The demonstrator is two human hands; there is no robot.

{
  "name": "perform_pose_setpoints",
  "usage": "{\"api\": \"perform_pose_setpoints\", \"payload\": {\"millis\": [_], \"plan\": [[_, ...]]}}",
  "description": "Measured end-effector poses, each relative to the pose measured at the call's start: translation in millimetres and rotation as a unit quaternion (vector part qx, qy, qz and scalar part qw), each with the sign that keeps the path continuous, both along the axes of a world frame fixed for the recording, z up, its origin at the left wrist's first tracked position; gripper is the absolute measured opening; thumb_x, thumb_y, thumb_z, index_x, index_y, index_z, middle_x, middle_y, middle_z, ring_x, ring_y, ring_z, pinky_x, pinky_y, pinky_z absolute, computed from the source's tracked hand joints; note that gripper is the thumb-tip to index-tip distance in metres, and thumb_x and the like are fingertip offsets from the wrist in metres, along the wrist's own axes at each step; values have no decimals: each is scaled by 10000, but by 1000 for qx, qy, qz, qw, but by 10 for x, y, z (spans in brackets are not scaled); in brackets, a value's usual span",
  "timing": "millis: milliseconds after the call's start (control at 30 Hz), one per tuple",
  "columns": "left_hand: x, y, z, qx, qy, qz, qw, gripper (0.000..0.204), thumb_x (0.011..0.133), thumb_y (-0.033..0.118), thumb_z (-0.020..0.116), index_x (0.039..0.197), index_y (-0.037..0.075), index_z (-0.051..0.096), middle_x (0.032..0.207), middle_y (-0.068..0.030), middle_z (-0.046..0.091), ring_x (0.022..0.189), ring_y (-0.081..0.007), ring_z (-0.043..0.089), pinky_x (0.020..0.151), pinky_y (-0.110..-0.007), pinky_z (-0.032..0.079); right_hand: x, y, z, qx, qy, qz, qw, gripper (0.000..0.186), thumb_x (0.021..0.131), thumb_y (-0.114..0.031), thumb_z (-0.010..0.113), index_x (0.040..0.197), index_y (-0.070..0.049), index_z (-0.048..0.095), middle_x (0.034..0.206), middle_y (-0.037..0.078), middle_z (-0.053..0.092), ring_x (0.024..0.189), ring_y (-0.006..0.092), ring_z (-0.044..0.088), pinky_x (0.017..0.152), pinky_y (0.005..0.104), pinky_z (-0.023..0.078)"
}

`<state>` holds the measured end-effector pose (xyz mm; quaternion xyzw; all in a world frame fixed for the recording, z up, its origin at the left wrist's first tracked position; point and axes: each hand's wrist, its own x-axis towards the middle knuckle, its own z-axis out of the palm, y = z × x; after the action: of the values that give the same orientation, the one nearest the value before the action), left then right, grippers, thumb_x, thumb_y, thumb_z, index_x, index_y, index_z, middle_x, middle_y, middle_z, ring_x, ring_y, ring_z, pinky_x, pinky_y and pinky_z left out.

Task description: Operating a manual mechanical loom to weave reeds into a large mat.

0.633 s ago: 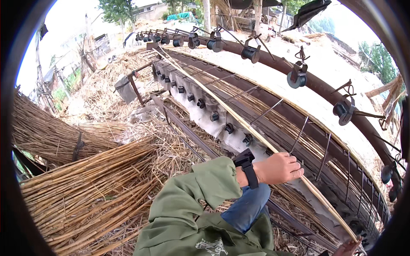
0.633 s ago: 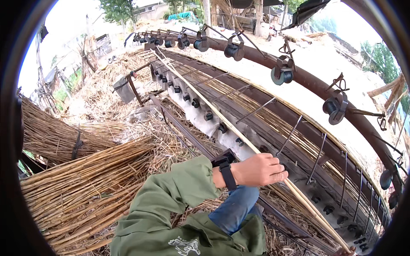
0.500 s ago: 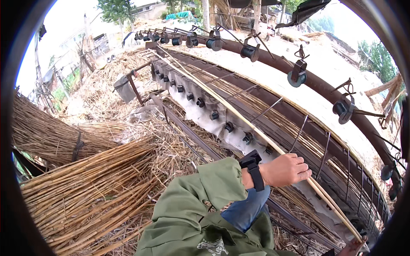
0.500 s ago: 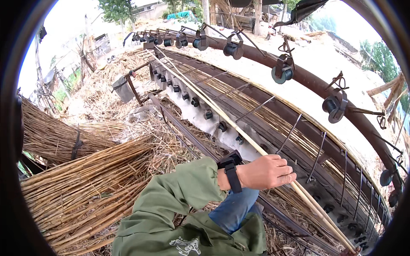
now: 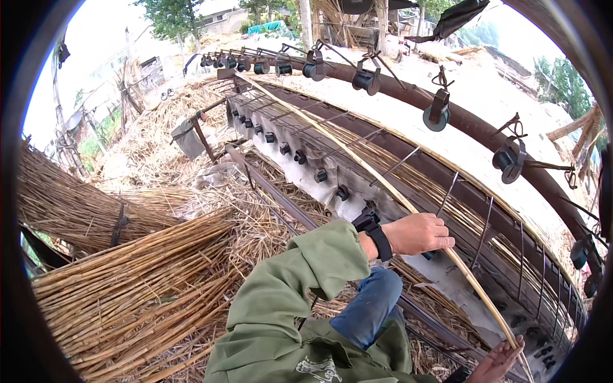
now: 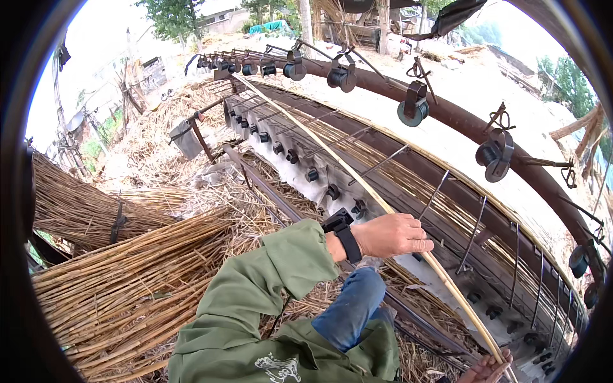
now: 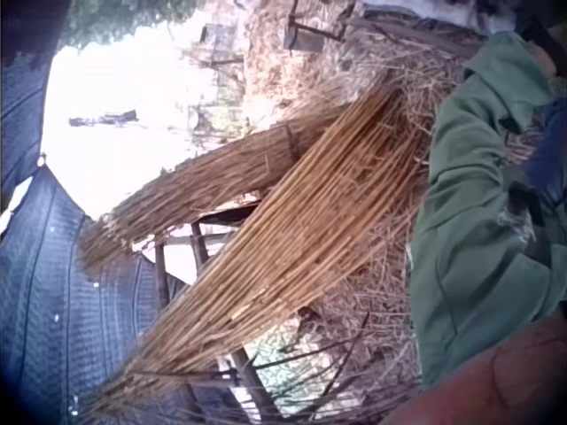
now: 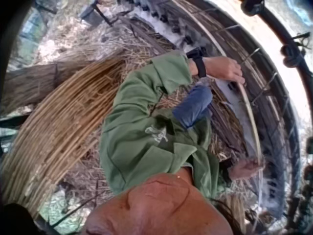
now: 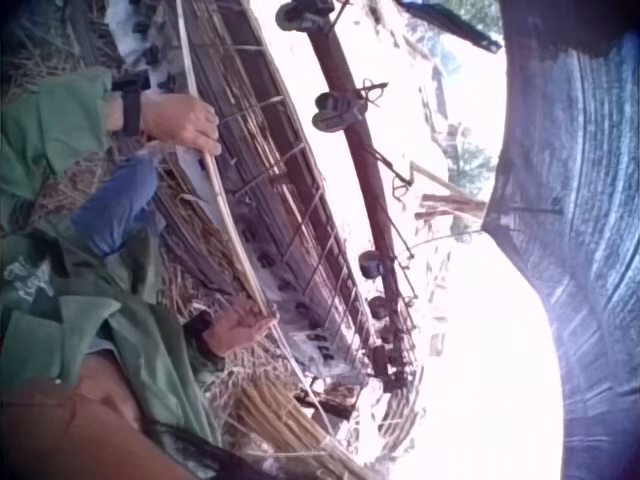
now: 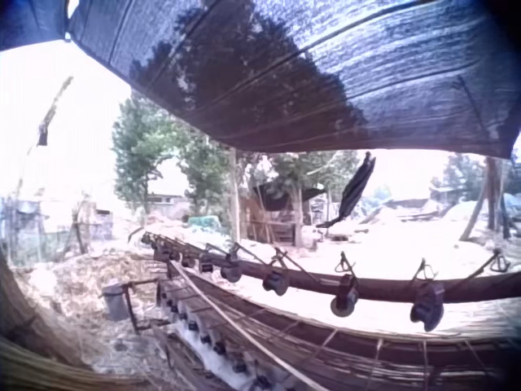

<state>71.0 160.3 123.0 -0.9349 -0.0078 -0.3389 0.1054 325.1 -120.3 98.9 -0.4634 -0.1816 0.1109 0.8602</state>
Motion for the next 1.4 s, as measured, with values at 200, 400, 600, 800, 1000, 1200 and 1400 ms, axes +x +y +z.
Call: {"api": "perform_pose_setpoints", "payload": {"millis": [200, 400, 600, 800, 1000, 1200, 1400], "plan": [[-304, 31, -50, -43, -59, 22, 997, 313, 768, 95, 550, 1079, 99, 591, 847, -26, 582, 814, -203, 557, 748, -319, 476, 663, -313, -310, 112, 110, 182, 971, 266, 954, -240, 455, 895, -20, 591, 694, 48, 563, 561, 131, 495, 444, 231, 404], [-459, -148, -147, -72, 4, 82, 994, 346, 680, 33, 611, 1025, 45, 609, 902, -76, 577, 813, -253, 554, 716, -359, 472, 1196, -621, -268, 215, 189, -36, 957, 253, 925, -181, 507, 1137, -48, 539, 865, 69, 610, 678, 68, 539, 461, 140, 388], [66, -385, -74, -46, -104, 157, 981, 296, 771, 59, 593, 1058, -10, 564, 1066, -170, 547, 1054, -353, 473, 918, -447, 361, 1330, -425, 23, 315, 115, 93, 937, 144, 920, -182, 515, 975, -56, 561, 866, 72, 614, 602, 93, 530, 564, 229, 475], [229, -649, -41, -17, -102, 108, 989, 444, 825, 170, 644, 1199, -18, 495, 1129, -181, 554, 1045, -354, 513, 876, -459, 423, 1847, 222, 342, 275, 159, 73, 945, 130, 929, -188, 507, 930, -70, 562, 831, 47, 621, 559, 72, 501, 507, 219, 443], [248, -911, -520, -160, 6, 170, 972, 425, 843, 144, 605, 1212, -24, 474, 1153, -206, 530, 1057, -379, 493, 910, -457, 395, 2700, 1074, 296, -14, 273, 71, 959, 110, 915, -154, 506, 961, -55, 515, 967, 59, 539, 749, 145, 542, 637, 271, 484], [318, -1032, -973, -258, 146, 165, 941, 471, 781, 205, 641, 1195, 22, 507, 1138, -207, 536, 1061, -404, 474, 925, -477, 375, 2846, 1480, 114, -184, 101, 140, 968, 207, 863, -159, 570, 1000, -5, 544, 937, 73, 523, 824, 159, 535, 641, 288, 464], [364, -1058, -1098, -166, 191, 170, 953, 300, 769, 208, 636, 1026, 58, 600, 1024, -175, 576, 978, -365, 514, 861, -476, 404, 2813, 1752, 47, -456, -278, 18, 845, 467, 738, -205, 625, 1108, 71, 554, 1011, 250, 595, 961, 336, 586, 852, 366, 451]]}}
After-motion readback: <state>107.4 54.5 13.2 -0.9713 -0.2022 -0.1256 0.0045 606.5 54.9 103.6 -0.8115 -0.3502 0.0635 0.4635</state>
